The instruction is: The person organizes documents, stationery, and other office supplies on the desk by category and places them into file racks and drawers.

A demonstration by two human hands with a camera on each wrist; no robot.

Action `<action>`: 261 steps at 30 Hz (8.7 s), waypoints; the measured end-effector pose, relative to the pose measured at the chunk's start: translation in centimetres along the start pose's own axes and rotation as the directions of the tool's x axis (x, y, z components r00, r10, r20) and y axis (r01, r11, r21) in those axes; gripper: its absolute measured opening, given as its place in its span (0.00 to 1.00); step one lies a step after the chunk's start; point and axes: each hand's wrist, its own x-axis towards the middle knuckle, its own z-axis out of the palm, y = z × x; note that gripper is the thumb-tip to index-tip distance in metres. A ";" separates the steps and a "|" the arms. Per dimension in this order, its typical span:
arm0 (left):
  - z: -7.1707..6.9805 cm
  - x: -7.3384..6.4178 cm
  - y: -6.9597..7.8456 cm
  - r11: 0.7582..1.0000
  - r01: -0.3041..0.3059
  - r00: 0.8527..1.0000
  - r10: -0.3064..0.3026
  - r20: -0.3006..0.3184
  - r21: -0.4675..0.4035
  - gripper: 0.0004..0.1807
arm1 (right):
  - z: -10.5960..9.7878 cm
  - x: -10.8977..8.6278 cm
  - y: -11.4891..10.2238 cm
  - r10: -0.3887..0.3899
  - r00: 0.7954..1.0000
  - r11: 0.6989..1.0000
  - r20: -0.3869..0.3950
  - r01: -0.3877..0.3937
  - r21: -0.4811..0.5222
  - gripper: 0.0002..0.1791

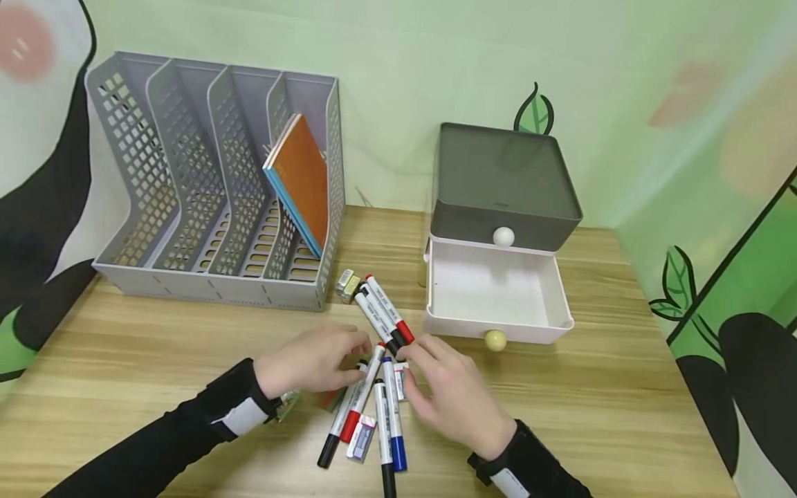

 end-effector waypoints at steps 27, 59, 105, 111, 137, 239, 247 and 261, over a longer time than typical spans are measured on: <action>1.7 0.9 0.1 0.976 0.217 0.976 -0.217 0.023 0.025 0.10 | 3.1 -0.2 1.3 0.079 0.997 0.997 0.013 -0.079 0.006 0.11; -5.4 0.0 1.4 0.800 -0.344 0.884 0.099 -0.457 -0.491 0.16 | 1.4 2.1 -0.1 0.178 0.971 0.618 0.163 -0.239 0.749 0.15; -2.4 6.2 5.6 0.946 -0.300 0.843 0.323 -0.430 0.123 0.12 | -8.8 3.5 5.1 0.486 0.866 0.820 0.120 -0.499 0.282 0.25; -2.0 6.3 5.2 0.944 -0.307 0.838 0.328 -0.435 0.121 0.09 | -8.6 4.8 6.1 0.466 0.858 0.848 0.217 -0.503 0.169 0.23; -1.7 6.5 5.0 0.939 -0.345 0.827 0.310 -0.468 0.013 0.07 | -6.0 7.4 8.0 0.472 0.811 0.840 0.347 -0.533 0.101 0.27; -3.0 1.5 2.2 0.904 -0.257 0.880 0.073 -0.468 -0.342 0.08 | -2.2 3.0 -0.5 0.237 0.929 0.917 -0.283 -0.118 0.380 0.19; -2.7 2.5 3.3 0.926 -0.295 0.848 0.140 -0.512 -0.236 0.08 | -3.1 4.6 -0.1 0.310 0.918 0.880 -0.246 -0.179 0.441 0.15; -2.3 3.7 4.2 0.933 -0.312 0.816 0.167 -0.554 -0.178 0.10 | -3.2 4.7 1.2 0.361 0.901 0.872 -0.240 -0.235 0.430 0.06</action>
